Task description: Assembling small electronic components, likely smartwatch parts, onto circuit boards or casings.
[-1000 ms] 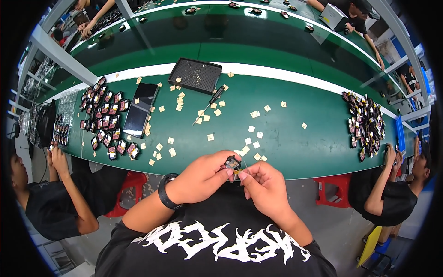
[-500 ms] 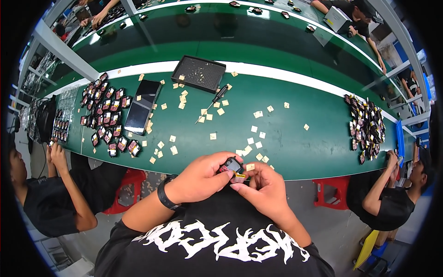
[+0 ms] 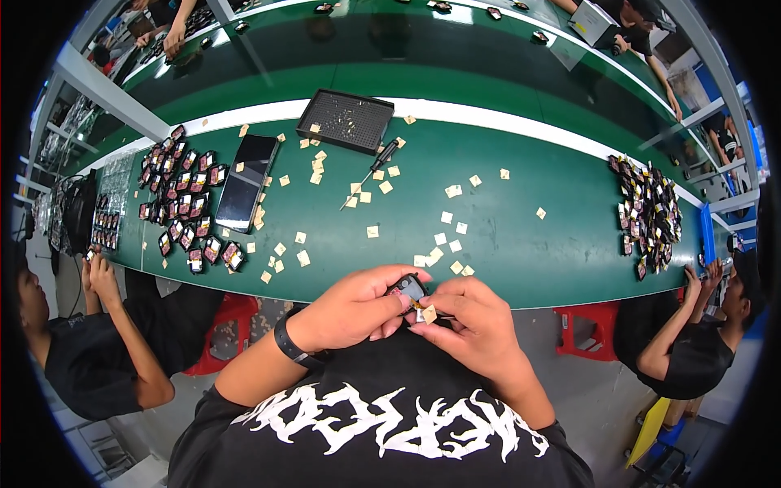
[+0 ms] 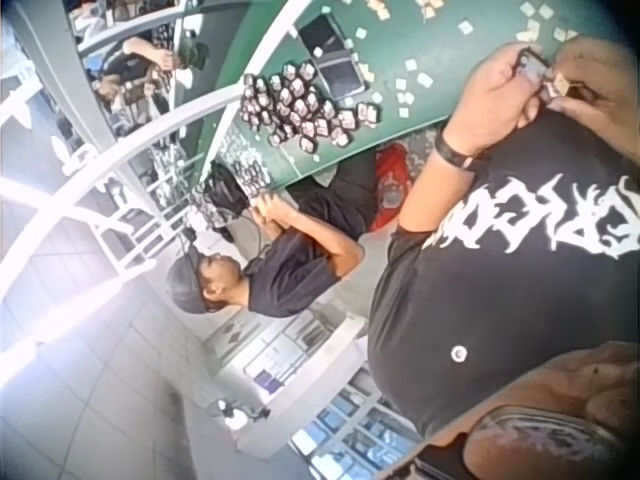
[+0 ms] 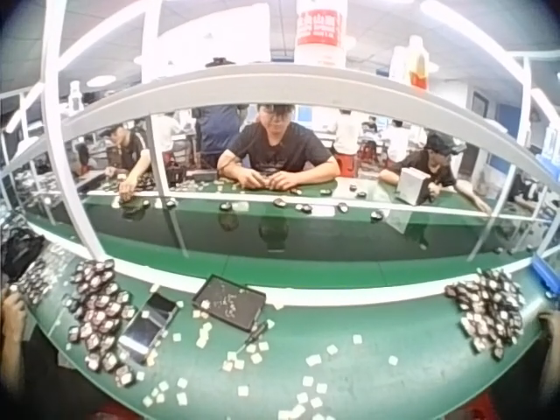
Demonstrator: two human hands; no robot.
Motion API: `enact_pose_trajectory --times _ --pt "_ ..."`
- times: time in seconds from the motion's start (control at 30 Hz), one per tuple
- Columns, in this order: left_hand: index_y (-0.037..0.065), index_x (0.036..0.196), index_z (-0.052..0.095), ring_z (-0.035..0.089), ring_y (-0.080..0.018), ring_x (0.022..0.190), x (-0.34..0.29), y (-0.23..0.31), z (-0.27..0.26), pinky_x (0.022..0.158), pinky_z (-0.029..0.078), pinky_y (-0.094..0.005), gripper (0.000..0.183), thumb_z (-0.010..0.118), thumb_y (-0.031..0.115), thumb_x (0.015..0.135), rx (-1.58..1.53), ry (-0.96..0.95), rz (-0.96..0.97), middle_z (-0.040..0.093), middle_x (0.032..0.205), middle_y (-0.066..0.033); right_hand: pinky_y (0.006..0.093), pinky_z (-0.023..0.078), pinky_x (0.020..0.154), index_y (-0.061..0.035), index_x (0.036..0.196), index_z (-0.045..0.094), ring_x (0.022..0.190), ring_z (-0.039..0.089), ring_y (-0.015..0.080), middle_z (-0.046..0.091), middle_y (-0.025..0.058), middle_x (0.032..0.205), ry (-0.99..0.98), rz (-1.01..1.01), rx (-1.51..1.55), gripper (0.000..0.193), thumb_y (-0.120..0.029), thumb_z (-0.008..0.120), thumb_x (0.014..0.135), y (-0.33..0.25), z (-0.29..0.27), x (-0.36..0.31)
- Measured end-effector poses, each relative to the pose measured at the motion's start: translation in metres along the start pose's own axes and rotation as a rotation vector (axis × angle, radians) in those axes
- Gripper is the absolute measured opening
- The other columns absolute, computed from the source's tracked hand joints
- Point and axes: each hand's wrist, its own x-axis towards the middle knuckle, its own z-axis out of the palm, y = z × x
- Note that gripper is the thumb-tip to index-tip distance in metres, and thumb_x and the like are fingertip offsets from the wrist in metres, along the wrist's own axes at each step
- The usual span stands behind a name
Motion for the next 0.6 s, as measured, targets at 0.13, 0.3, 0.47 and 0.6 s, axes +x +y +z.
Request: enact_pose_trajectory --times 0.13,0.3,0.47,0.6 --pt "0.000 0.142 0.046 0.053 -0.0055 0.067 0.001 -0.001 0.001 0.056 0.043 -0.0199 0.040 0.047 0.005 0.103 0.035 0.016 -0.007 0.062 0.093 -0.0035 0.0305 0.051 0.058 -0.0028 0.100 0.073 0.065 0.065 0.0195 0.067 0.0076 0.087 0.018 -0.124 -0.050 0.024 -0.005 0.082 0.078 0.007 0.000 0.000" --pt "-0.001 0.142 0.047 0.054 -0.0052 0.070 0.003 0.000 0.005 0.060 0.046 -0.0206 0.041 0.046 0.002 0.101 0.279 0.054 0.029 0.064 0.098 -0.0058 0.0295 0.048 0.056 -0.0018 0.098 0.073 0.063 0.062 0.0174 0.065 0.0072 0.077 0.022 0.028 -0.052 0.016 -0.006 0.078 0.083 0.008 -0.004 -0.002" --pt "-0.001 0.143 0.046 0.055 -0.0065 0.072 0.003 -0.002 0.004 0.062 0.047 -0.0219 0.045 0.046 0.000 0.098 0.364 0.032 0.091 0.064 0.099 -0.0066 0.0259 0.043 0.054 -0.0001 0.096 0.073 0.059 0.057 0.0123 0.066 0.0066 0.071 0.021 0.260 0.142 0.010 -0.008 0.073 0.090 0.006 -0.003 -0.005" --pt "-0.003 0.136 0.051 0.057 -0.0110 0.065 0.004 -0.006 0.006 0.061 0.047 -0.0279 0.043 0.050 0.005 0.093 0.350 0.076 0.144 0.064 0.084 -0.0057 0.0231 0.042 0.054 0.0006 0.098 0.072 0.060 0.054 0.0053 0.070 0.0027 0.074 0.049 0.390 0.317 0.010 -0.007 0.071 0.092 0.004 0.000 -0.007"
